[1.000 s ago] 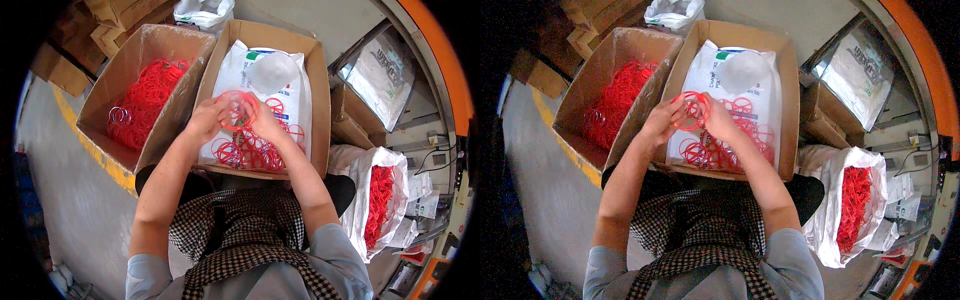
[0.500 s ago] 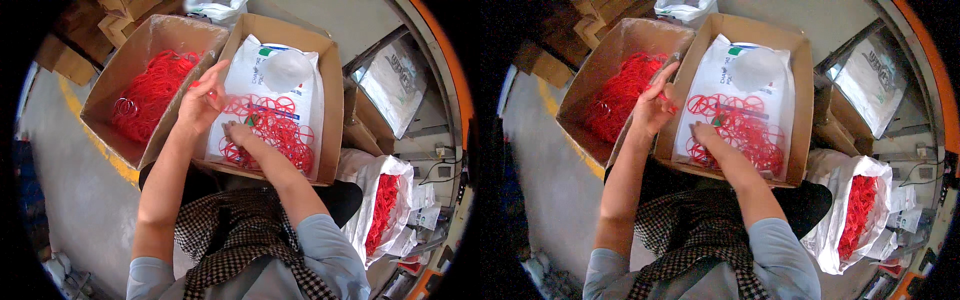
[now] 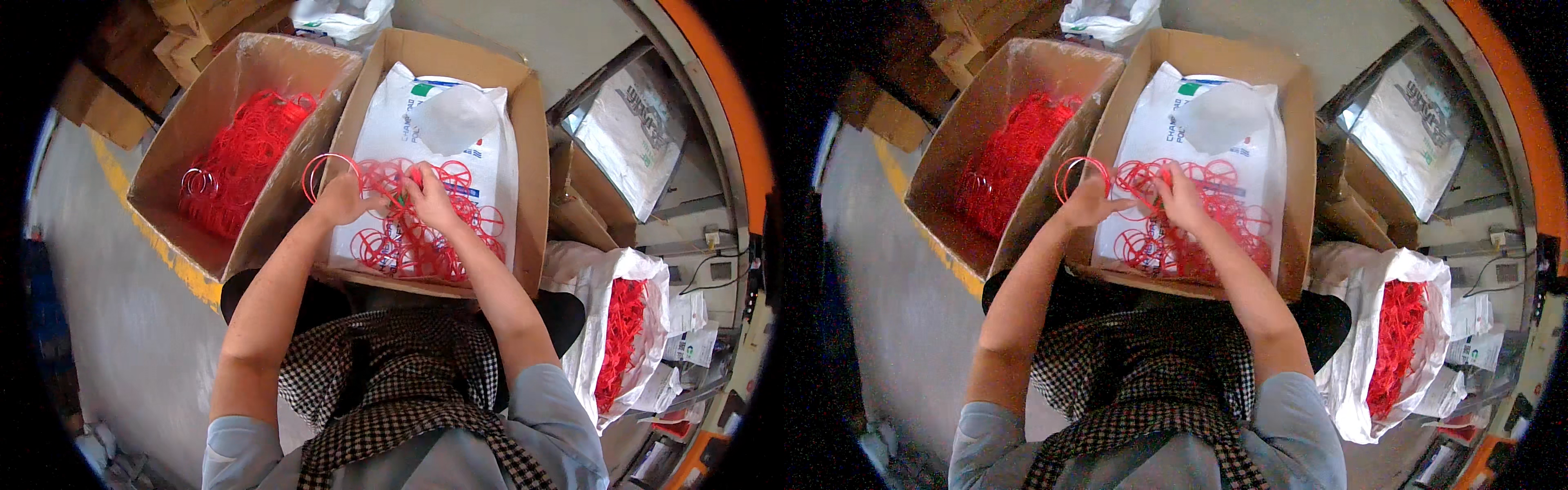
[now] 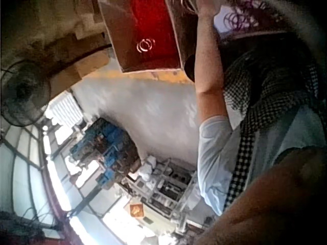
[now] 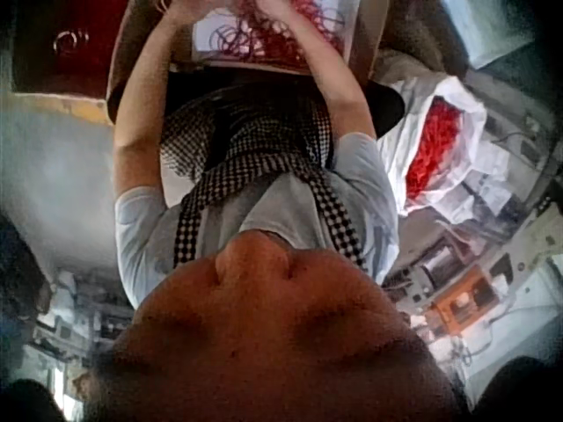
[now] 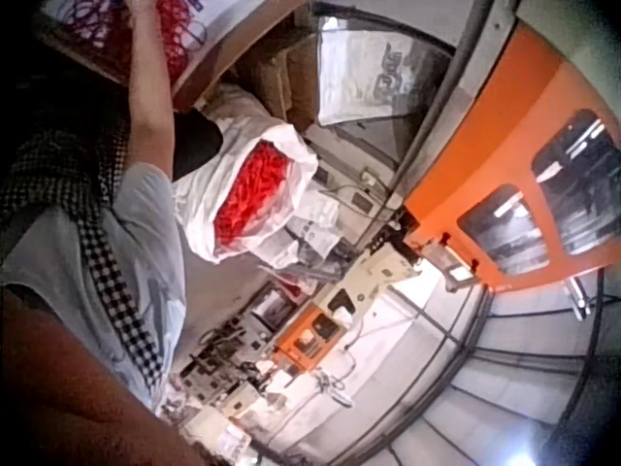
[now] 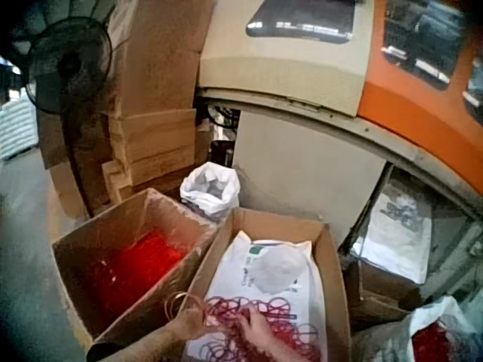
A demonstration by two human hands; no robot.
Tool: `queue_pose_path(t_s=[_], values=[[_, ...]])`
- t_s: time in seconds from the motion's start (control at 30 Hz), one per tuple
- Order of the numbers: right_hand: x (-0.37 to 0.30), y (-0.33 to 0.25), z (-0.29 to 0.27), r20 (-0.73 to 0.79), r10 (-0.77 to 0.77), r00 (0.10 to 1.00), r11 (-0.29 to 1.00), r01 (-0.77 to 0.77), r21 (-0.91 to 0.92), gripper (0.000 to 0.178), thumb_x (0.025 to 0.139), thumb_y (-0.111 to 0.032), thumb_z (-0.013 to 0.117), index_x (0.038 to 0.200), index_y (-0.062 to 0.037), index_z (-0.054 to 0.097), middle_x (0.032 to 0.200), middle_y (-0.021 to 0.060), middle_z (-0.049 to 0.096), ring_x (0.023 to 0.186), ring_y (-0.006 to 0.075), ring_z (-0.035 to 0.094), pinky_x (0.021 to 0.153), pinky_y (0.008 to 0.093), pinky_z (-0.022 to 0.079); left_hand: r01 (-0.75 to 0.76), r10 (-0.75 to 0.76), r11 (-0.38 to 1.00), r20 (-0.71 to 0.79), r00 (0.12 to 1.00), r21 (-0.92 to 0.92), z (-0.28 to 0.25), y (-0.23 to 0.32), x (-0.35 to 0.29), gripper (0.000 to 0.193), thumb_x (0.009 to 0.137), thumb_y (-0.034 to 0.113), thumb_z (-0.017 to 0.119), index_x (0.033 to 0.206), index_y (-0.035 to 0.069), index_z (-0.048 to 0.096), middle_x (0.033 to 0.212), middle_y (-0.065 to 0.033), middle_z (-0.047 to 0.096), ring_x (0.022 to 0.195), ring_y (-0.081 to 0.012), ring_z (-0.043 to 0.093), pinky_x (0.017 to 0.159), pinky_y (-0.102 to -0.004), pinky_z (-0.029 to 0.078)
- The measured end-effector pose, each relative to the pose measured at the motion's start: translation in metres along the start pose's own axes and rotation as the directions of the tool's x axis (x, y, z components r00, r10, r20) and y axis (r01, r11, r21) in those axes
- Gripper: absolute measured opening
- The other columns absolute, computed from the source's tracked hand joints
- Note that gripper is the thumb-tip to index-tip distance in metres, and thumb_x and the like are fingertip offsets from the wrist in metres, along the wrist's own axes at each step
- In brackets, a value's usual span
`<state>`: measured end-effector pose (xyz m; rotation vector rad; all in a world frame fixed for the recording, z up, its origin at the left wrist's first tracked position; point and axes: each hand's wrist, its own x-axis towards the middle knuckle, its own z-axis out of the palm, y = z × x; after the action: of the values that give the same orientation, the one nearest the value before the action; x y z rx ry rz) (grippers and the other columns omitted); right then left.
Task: The person sits at a workbench and repeatedly picks tangled red plastic rings from a central cardboard box. They separate the rings by hand and place them into a second cardboard box to the left. The process continues throughout the clip.
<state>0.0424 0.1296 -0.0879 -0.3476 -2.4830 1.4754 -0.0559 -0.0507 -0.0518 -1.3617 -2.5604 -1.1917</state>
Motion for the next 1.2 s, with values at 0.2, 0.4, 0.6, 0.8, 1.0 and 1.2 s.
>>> queue_pose_path(t_s=[0.2,0.4,0.6,0.8,1.0,1.2], values=[[-0.011,-0.032,-0.039,0.25,0.23,0.941,0.557,-0.338,0.758,0.016,0.088,-0.018,0.056,0.093,-0.0035,0.054,0.072,-0.0001,0.052,0.054,0.0054,0.041,0.049,0.0197,0.031,0.426,-0.276,0.821,0.389,0.879,-0.381,-0.017,0.026,0.014,0.018,0.086,0.013,0.051,0.079,-0.001,0.06,0.056,-0.0059,0.054,0.051,-0.0127,0.05,0.048,-0.0295,0.039],[-0.005,-0.059,-0.005,0.412,0.059,0.909,0.847,-0.264,0.462,0.027,0.086,-0.031,0.058,0.084,-0.0037,0.057,0.061,-0.0022,0.049,0.052,0.0071,0.045,0.045,0.0217,0.034,0.004,-0.002,0.997,0.029,1.0,-0.075,0.002,0.02,0.001,0.014,0.084,0.012,0.052,0.081,-0.001,0.059,0.059,-0.012,0.056,0.056,-0.015,0.056,0.05,-0.0314,0.041],[0.006,-0.069,-0.011,0.083,-0.216,0.973,0.854,0.229,-0.467,0.021,0.089,-0.02,0.045,0.093,-0.0022,0.054,0.081,0.0224,0.059,0.077,0.0386,0.058,0.065,0.0449,0.045,0.609,-0.521,-0.005,0.522,0.675,-0.793,-0.049,0.052,0.01,0.016,0.079,0.018,0.064,0.089,0.006,0.058,0.074,-0.0046,0.059,0.053,-0.0119,0.053,0.045,-0.0269,0.042],[0.025,0.015,0.008,0.135,0.001,0.991,0.945,0.043,-0.325,0.024,0.086,-0.025,0.048,0.099,-0.0063,0.055,0.09,0.0183,0.061,0.081,0.0352,0.06,0.069,0.0446,0.047,0.216,-0.44,0.769,-0.253,0.861,-0.602,-0.078,0.043,0.02,0.014,0.084,0.019,0.059,0.083,0.004,0.058,0.064,-0.0031,0.055,0.05,-0.0105,0.051,0.045,-0.0276,0.04],[-0.006,0.046,0.092,0.31,0.405,0.86,0.719,-0.091,-0.689,0.037,0.08,-0.033,0.049,0.096,-0.0005,0.058,0.095,0.0225,0.062,0.09,0.0327,0.061,0.079,0.0431,0.047,0.327,-0.632,0.1,0.194,0.75,-0.94,-0.056,0.005,0.018,0.013,0.089,0.017,0.053,0.09,0.005,0.055,0.075,-0.0045,0.056,0.053,-0.0122,0.049,0.061,-0.0281,0.043],[-0.001,0.095,0.105,0.362,0.352,0.863,0.726,-0.009,-0.687,0.029,0.079,-0.03,0.053,0.096,-0.0076,0.061,0.089,0.0184,0.063,0.084,0.0339,0.061,0.073,0.0436,0.048,0.213,-0.473,-0.157,0.263,0.841,-0.964,-0.073,0.012,0.018,0.029,0.085,0.015,0.059,0.111,0.005,0.054,0.062,0.0004,0.048,0.048,-0.0097,0.042,0.046,-0.0229,0.031]])
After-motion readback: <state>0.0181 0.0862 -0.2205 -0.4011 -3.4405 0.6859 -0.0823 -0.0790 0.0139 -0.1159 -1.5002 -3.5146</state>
